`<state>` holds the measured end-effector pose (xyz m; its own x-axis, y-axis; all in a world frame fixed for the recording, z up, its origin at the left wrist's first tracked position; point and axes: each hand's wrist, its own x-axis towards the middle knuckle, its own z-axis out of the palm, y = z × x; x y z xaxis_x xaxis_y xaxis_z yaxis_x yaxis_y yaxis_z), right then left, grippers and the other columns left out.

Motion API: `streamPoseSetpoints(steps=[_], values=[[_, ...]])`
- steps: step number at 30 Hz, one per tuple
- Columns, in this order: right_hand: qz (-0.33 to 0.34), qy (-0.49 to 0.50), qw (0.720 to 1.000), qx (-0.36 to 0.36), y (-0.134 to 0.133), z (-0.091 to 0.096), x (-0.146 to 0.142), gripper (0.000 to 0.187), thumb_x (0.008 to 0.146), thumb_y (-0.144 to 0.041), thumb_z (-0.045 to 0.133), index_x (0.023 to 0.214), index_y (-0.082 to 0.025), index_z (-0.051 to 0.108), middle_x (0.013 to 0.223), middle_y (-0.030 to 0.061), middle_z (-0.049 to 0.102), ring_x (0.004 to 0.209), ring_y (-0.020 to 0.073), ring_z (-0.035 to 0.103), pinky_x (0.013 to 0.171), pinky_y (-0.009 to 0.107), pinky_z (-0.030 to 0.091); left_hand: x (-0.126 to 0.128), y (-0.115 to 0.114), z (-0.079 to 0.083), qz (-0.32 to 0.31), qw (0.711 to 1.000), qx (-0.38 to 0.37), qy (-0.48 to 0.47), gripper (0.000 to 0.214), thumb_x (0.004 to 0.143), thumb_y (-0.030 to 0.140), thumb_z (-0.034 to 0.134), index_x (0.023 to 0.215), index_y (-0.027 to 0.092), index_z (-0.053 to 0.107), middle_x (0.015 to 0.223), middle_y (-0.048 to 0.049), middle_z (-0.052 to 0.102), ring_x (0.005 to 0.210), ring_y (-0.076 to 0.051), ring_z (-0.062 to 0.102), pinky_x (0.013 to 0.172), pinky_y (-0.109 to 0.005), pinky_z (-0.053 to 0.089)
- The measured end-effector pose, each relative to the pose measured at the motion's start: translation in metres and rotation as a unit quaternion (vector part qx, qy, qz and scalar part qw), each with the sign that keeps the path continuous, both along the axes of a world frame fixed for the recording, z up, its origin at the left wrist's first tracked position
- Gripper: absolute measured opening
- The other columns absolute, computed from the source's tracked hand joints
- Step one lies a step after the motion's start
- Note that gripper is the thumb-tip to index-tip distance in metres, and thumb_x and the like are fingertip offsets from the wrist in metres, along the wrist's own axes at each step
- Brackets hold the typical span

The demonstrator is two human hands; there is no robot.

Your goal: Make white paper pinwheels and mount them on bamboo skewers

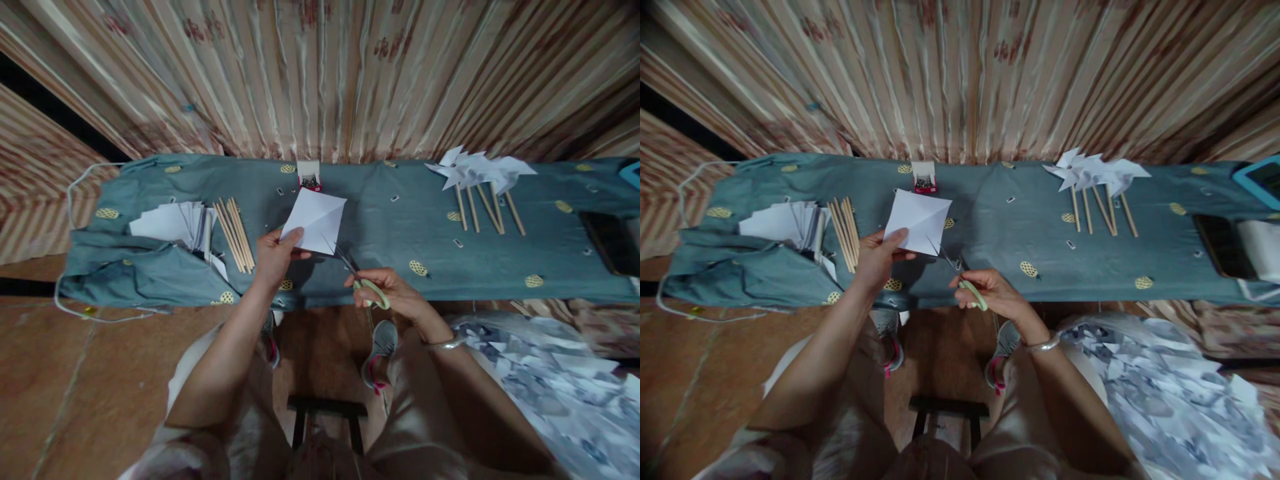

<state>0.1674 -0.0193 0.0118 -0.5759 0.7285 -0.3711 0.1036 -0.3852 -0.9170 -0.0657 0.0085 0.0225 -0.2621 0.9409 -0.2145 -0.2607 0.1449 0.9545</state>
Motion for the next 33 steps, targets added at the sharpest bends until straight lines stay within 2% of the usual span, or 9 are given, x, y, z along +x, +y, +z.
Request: streamPoseSetpoints(steps=[4,7,11,13,17,22,25,29,33], values=[[-0.042,-0.028,0.997,0.050,0.004,0.000,0.015,0.045,0.067,-0.054,0.078,0.091,-0.017,0.071,0.064,0.0000,0.067,0.054,0.0096,0.056,0.053,0.023,0.044,-0.001,0.001,0.000,0.003,1.000,0.009,-0.007,0.035,0.056,0.042,0.082,0.073,0.013,0.072,0.070,-0.0026,0.069,0.058,-0.013,0.061,0.049,-0.023,0.055],[-0.172,-0.038,0.978,0.108,0.012,-0.004,0.021,0.042,0.066,-0.051,0.079,0.093,-0.020,0.069,0.071,0.0002,0.070,0.058,0.0110,0.058,0.058,0.025,0.047,0.003,0.001,-0.003,-0.021,1.000,0.008,0.013,0.028,0.058,0.038,0.079,0.068,0.014,0.073,0.067,-0.0021,0.069,0.057,-0.013,0.060,0.048,-0.023,0.053],[-0.322,-0.043,0.928,0.184,0.024,-0.008,0.022,0.045,0.061,-0.046,0.083,0.096,-0.023,0.065,0.084,0.0007,0.073,0.075,0.0150,0.065,0.072,0.029,0.051,0.014,-0.001,-0.011,-0.087,0.994,-0.032,0.056,0.020,0.055,0.034,0.077,0.061,0.015,0.072,0.058,-0.0007,0.067,0.051,-0.013,0.056,0.044,-0.023,0.049],[-0.330,-0.045,0.918,0.214,0.029,-0.007,0.020,0.048,0.058,-0.042,0.085,0.096,-0.024,0.063,0.088,0.0010,0.072,0.080,0.0158,0.066,0.076,0.030,0.051,0.021,-0.003,-0.014,-0.129,0.988,-0.049,0.072,0.017,0.055,0.032,0.076,0.058,0.016,0.071,0.053,0.0006,0.064,0.048,-0.012,0.054,0.043,-0.022,0.046],[-0.291,-0.050,0.927,0.230,0.032,-0.008,0.017,0.047,0.055,-0.036,0.087,0.094,-0.022,0.064,0.081,-0.0012,0.070,0.075,0.0142,0.063,0.073,0.028,0.049,0.032,-0.007,-0.018,-0.199,0.975,-0.074,0.072,0.013,0.055,0.028,0.075,0.058,0.016,0.071,0.049,0.0024,0.062,0.043,-0.010,0.050,0.042,-0.021,0.044],[-0.283,-0.038,0.940,0.187,0.031,-0.009,0.016,0.040,0.056,-0.036,0.085,0.086,-0.021,0.065,0.067,-0.0047,0.065,0.060,0.0103,0.056,0.060,0.024,0.045,0.035,-0.007,-0.020,-0.204,0.975,-0.074,0.048,0.020,0.053,0.031,0.080,0.059,0.014,0.070,0.049,0.0017,0.062,0.043,-0.011,0.051,0.043,-0.022,0.045],[-0.308,-0.014,0.938,0.157,0.030,-0.009,0.013,0.043,0.051,-0.035,0.086,0.084,-0.021,0.064,0.064,-0.0057,0.064,0.056,0.0101,0.055,0.055,0.023,0.043,0.036,-0.008,-0.019,-0.190,0.980,-0.064,-0.009,0.035,0.057,0.044,0.081,0.070,0.012,0.072,0.063,-0.0040,0.070,0.055,-0.015,0.062,0.052,-0.025,0.051],[-0.369,-0.004,0.918,0.148,0.030,-0.010,0.002,0.044,0.052,-0.041,0.084,0.084,-0.022,0.060,0.061,-0.0070,0.061,0.052,0.0099,0.052,0.050,0.022,0.041,0.043,-0.014,-0.018,-0.201,0.971,-0.035,-0.125,0.058,0.062,0.061,0.075,0.097,0.014,0.071,0.095,-0.0107,0.074,0.087,-0.025,0.070,0.075,-0.035,0.057],[-0.402,0.010,0.905,0.142,0.030,-0.013,-0.012,0.047,0.051,-0.042,0.084,0.084,-0.022,0.058,0.061,-0.0073,0.060,0.051,0.0090,0.051,0.049,0.021,0.040,0.058,-0.020,-0.021,-0.200,0.975,-0.015,-0.095,0.059,0.051,0.051,0.085,0.096,0.016,0.070,0.097,-0.0079,0.074,0.090,-0.023,0.069,0.081,-0.033,0.054]])
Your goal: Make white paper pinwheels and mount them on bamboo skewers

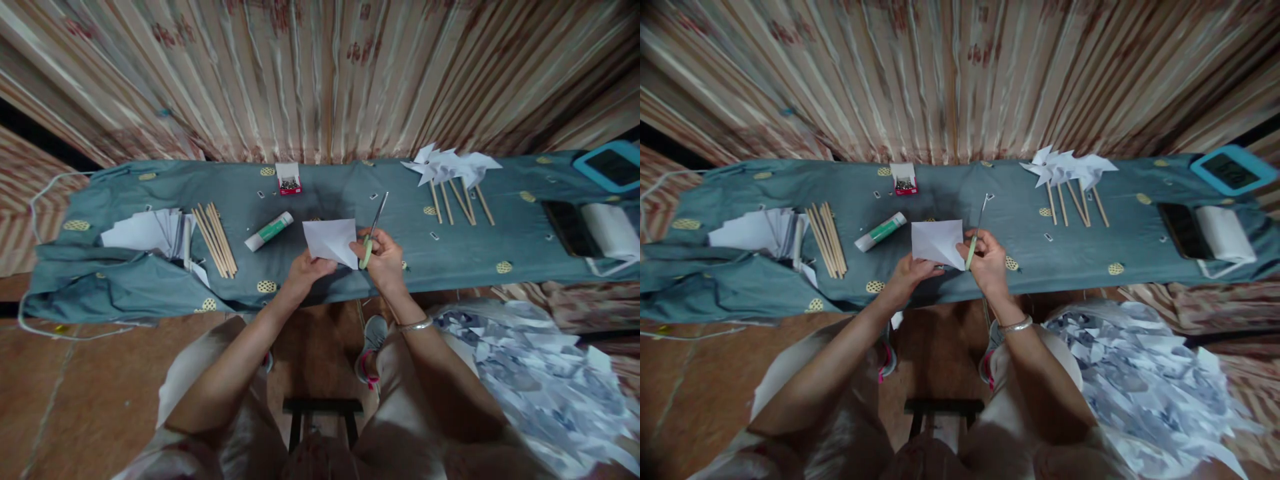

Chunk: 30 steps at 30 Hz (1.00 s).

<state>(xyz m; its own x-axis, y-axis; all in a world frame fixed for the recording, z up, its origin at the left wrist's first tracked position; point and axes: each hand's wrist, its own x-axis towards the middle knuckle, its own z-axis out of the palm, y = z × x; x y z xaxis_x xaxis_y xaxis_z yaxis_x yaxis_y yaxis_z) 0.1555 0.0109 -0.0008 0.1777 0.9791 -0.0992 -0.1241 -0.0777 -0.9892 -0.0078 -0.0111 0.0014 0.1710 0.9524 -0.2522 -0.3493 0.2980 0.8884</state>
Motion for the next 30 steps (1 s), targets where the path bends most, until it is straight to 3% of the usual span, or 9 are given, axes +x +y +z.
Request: streamPoseSetpoints(steps=[3,6,11,17,23,30], values=[[-0.003,0.010,1.000,-0.012,0.000,0.000,-0.009,0.048,0.050,-0.040,0.084,0.086,-0.021,0.058,0.062,-0.0071,0.061,0.051,0.0086,0.051,0.048,0.020,0.039,0.008,-0.001,-0.002,0.034,0.998,-0.014,0.043,0.053,0.045,0.044,0.088,0.084,0.014,0.070,0.084,-0.0070,0.074,0.078,-0.020,0.068,0.075,-0.032,0.054],[-0.005,0.019,0.999,-0.031,-0.001,-0.001,-0.014,0.049,0.048,-0.040,0.085,0.085,-0.021,0.058,0.062,-0.0074,0.060,0.050,0.0084,0.049,0.047,0.021,0.037,0.009,-0.001,-0.002,0.060,0.996,-0.033,0.054,0.043,0.049,0.042,0.085,0.077,0.013,0.070,0.077,-0.0064,0.072,0.071,-0.020,0.066,0.070,-0.032,0.054],[-0.005,0.039,0.999,-0.024,-0.001,-0.002,-0.014,0.048,0.049,-0.042,0.085,0.083,-0.021,0.057,0.065,-0.0066,0.061,0.054,0.0083,0.049,0.050,0.021,0.038,0.005,-0.001,0.000,0.106,0.992,-0.028,0.055,0.027,0.054,0.030,0.077,0.073,0.013,0.070,0.075,-0.0031,0.072,0.070,-0.018,0.064,0.069,-0.030,0.054],[0.016,0.022,0.999,-0.036,-0.005,-0.001,-0.015,0.049,0.052,-0.050,0.083,0.083,-0.022,0.056,0.066,-0.0054,0.062,0.056,0.0094,0.051,0.052,0.022,0.040,0.003,0.002,-0.002,0.124,0.990,-0.017,0.065,0.030,0.057,0.032,0.079,0.077,0.013,0.070,0.081,-0.0044,0.073,0.069,-0.015,0.064,0.062,-0.025,0.051],[0.138,-0.007,0.990,-0.035,-0.016,0.006,-0.014,0.047,0.064,-0.060,0.075,0.083,-0.020,0.060,0.064,-0.0020,0.064,0.058,0.0111,0.057,0.057,0.024,0.045,-0.009,0.011,0.002,0.158,0.982,0.014,0.104,0.034,0.060,0.037,0.077,0.083,0.015,0.068,0.087,-0.0053,0.073,0.070,-0.016,0.064,0.057,-0.022,0.049],[0.337,-0.027,0.938,-0.073,-0.034,0.011,-0.001,0.045,0.067,-0.056,0.076,0.087,-0.017,0.065,0.065,-0.0011,0.063,0.059,0.0105,0.056,0.059,0.024,0.046,-0.028,0.023,0.014,0.206,0.972,0.028,0.106,0.035,0.062,0.036,0.075,0.091,0.017,0.068,0.092,-0.0050,0.073,0.072,-0.016,0.065,0.054,-0.022,0.049]])
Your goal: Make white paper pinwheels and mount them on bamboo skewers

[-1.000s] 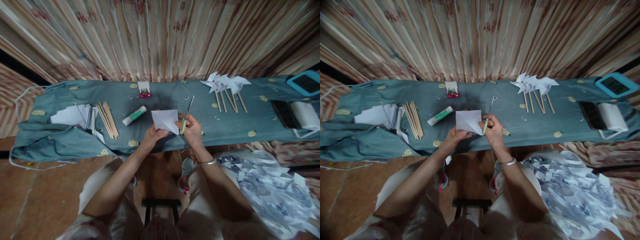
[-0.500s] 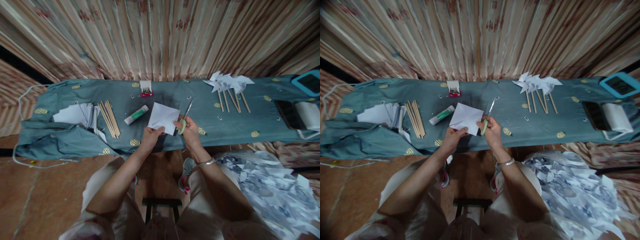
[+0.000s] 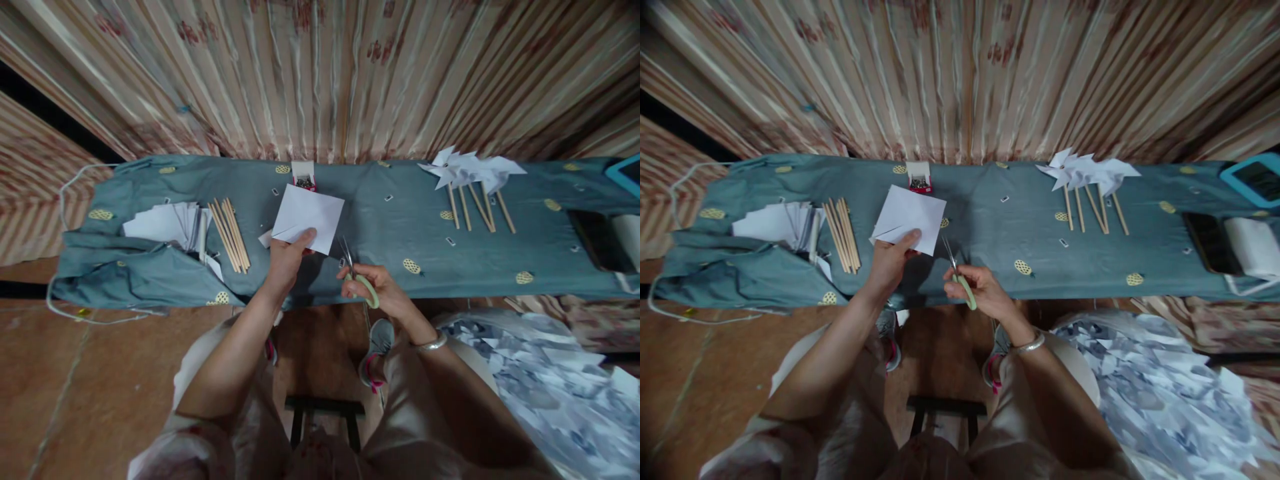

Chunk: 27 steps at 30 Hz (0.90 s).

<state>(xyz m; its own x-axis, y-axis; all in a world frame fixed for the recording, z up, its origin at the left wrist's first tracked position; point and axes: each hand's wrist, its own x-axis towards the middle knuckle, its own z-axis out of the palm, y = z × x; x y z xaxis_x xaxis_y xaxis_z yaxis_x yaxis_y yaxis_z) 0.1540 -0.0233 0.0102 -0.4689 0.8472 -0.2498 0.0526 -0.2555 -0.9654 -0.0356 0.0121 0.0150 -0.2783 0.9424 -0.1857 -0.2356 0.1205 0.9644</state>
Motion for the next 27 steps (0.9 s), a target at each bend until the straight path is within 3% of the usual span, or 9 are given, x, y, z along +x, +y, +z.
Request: streamPoseSetpoints(steps=[5,10,17,27], values=[[0.054,-0.031,0.998,-0.003,-0.0033,0.0020,0.0001,0.040,0.066,-0.050,0.079,0.082,-0.016,0.065,0.057,-0.0062,0.051,0.052,0.0067,0.045,0.050,0.021,0.035,0.0012,0.0005,-0.0012,0.005,1.000,-0.005,0.004,0.035,0.061,0.035,0.075,0.090,0.017,0.068,0.091,-0.0057,0.073,0.073,-0.019,0.067,0.053,-0.024,0.049],[0.051,-0.043,0.998,-0.014,-0.0027,0.0028,-0.0033,0.038,0.064,-0.048,0.080,0.078,-0.016,0.065,0.056,-0.0070,0.049,0.050,0.0054,0.039,0.046,0.020,0.030,0.0067,-0.0020,-0.0020,0.007,1.000,-0.005,0.003,0.034,0.061,0.035,0.077,0.088,0.017,0.068,0.090,-0.0070,0.073,0.077,-0.022,0.068,0.055,-0.027,0.051],[0.034,-0.023,0.998,-0.048,-0.0027,-0.0049,-0.0017,0.038,0.061,-0.045,0.082,0.081,-0.016,0.066,0.059,-0.0060,0.054,0.052,0.0067,0.049,0.050,0.020,0.041,0.0087,-0.0018,-0.0027,0.007,1.000,-0.008,0.005,0.033,0.061,0.036,0.077,0.087,0.017,0.068,0.090,-0.0068,0.074,0.080,-0.023,0.068,0.055,-0.026,0.051],[0.014,-0.018,0.998,-0.061,-0.0023,-0.0008,-0.0046,0.038,0.055,-0.043,0.086,0.075,-0.017,0.067,0.056,-0.0064,0.055,0.050,0.0065,0.050,0.048,0.019,0.042,0.0088,-0.0022,-0.0018,0.009,1.000,-0.011,-0.003,0.030,0.061,0.034,0.078,0.085,0.018,0.067,0.089,-0.0062,0.073,0.081,-0.024,0.068,0.057,-0.029,0.052]])
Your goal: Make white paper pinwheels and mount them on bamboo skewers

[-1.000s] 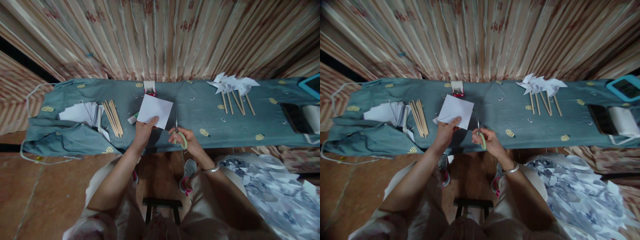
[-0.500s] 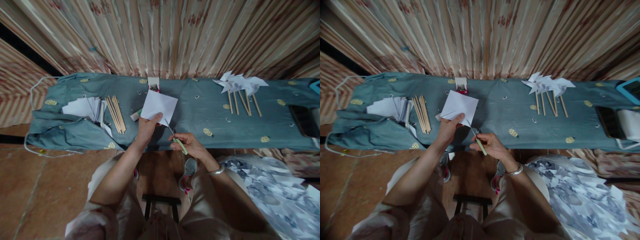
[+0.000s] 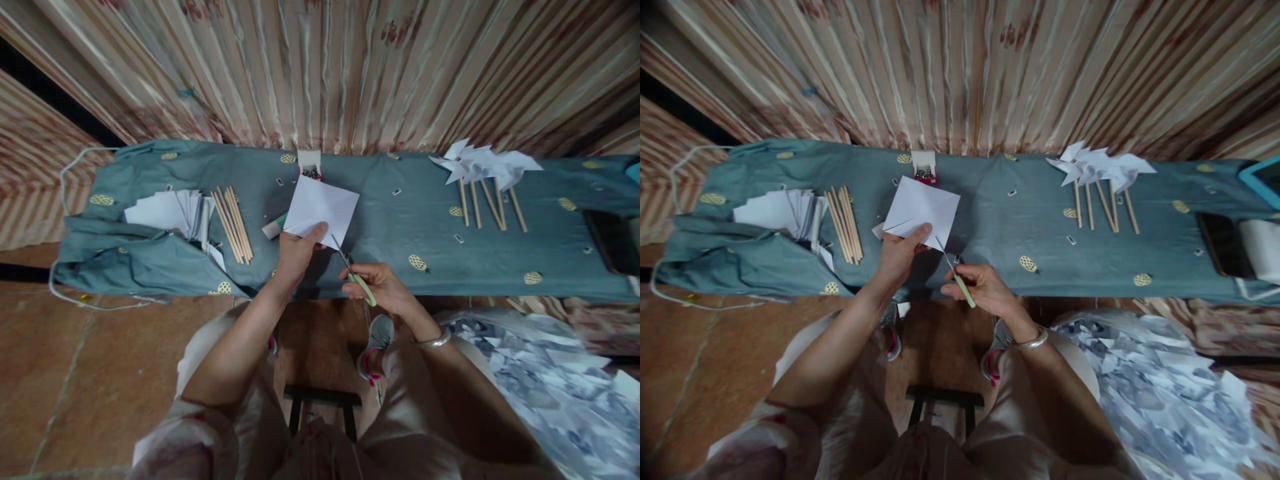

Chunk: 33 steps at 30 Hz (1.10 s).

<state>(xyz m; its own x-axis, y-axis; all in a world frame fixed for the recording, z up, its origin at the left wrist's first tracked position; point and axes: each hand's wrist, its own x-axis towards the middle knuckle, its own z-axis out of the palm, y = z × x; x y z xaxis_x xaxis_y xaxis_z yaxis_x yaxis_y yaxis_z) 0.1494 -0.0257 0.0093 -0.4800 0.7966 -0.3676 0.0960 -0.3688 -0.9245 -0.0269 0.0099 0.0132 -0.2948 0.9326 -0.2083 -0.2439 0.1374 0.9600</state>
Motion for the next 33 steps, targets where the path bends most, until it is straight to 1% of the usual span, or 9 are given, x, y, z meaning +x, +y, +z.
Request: streamPoseSetpoints(steps=[3,10,13,18,23,28,33], values=[[-0.006,0.004,1.000,-0.001,0.0004,-0.0015,0.0002,0.039,0.053,-0.043,0.087,0.075,-0.017,0.068,0.055,-0.0066,0.056,0.049,0.0067,0.050,0.047,0.020,0.042,-0.0002,-0.0003,-0.0003,-0.001,1.000,0.008,-0.006,0.030,0.061,0.034,0.079,0.084,0.018,0.068,0.089,-0.0070,0.073,0.082,-0.026,0.069,0.057,-0.030,0.053],[-0.012,0.002,1.000,-0.018,0.0008,-0.0055,0.0010,0.037,0.053,-0.039,0.088,0.075,-0.018,0.069,0.055,-0.0063,0.058,0.048,0.0065,0.051,0.047,0.019,0.043,-0.0007,0.0002,-0.0022,-0.005,1.000,0.019,-0.012,0.027,0.062,0.034,0.077,0.080,0.016,0.068,0.087,-0.0074,0.073,0.079,-0.024,0.068,0.055,-0.029,0.052],[-0.020,-0.005,0.999,-0.027,0.0006,-0.0062,0.0010,0.037,0.050,-0.038,0.089,0.074,-0.017,0.069,0.054,-0.0065,0.058,0.048,0.0063,0.051,0.047,0.018,0.043,-0.0002,0.0003,-0.0015,-0.003,1.000,0.013,-0.007,0.029,0.061,0.035,0.077,0.082,0.017,0.068,0.086,-0.0070,0.073,0.078,-0.023,0.068,0.055,-0.028,0.052],[-0.024,-0.008,0.999,-0.032,0.0011,-0.0073,0.0016,0.038,0.050,-0.037,0.089,0.077,-0.018,0.071,0.055,-0.0064,0.059,0.047,0.0064,0.051,0.047,0.019,0.043,-0.0010,-0.0004,-0.0006,-0.013,1.000,0.016,-0.016,0.031,0.062,0.035,0.077,0.085,0.017,0.068,0.087,-0.0069,0.073,0.077,-0.023,0.067,0.057,-0.029,0.052],[-0.014,-0.002,1.000,-0.011,0.0017,-0.0049,0.0019,0.034,0.054,-0.039,0.088,0.072,-0.017,0.069,0.053,-0.0059,0.057,0.047,0.0067,0.051,0.046,0.019,0.042,-0.0025,-0.0011,-0.0017,-0.033,0.998,0.010,-0.044,0.029,0.061,0.031,0.073,0.085,0.017,0.067,0.083,-0.0040,0.070,0.070,-0.019,0.064,0.058,-0.028,0.052],[-0.010,-0.001,1.000,-0.013,0.0019,-0.0046,0.0019,0.039,0.052,-0.042,0.088,0.073,-0.016,0.067,0.056,-0.0063,0.056,0.050,0.0062,0.051,0.049,0.019,0.044,0.0004,-0.0023,-0.0022,-0.024,0.999,0.011,-0.045,0.032,0.055,0.026,0.074,0.085,0.017,0.066,0.079,-0.0009,0.067,0.066,-0.015,0.060,0.056,-0.025,0.052],[-0.016,-0.006,1.000,-0.015,0.0016,-0.0019,0.0012,0.041,0.053,-0.043,0.087,0.075,-0.015,0.067,0.056,-0.0065,0.056,0.050,0.0060,0.052,0.050,0.019,0.045,0.0025,-0.0039,-0.0029,-0.028,0.999,0.013,-0.041,0.033,0.054,0.026,0.075,0.085,0.016,0.067,0.078,-0.0006,0.067,0.066,-0.015,0.060,0.054,-0.024,0.052]])
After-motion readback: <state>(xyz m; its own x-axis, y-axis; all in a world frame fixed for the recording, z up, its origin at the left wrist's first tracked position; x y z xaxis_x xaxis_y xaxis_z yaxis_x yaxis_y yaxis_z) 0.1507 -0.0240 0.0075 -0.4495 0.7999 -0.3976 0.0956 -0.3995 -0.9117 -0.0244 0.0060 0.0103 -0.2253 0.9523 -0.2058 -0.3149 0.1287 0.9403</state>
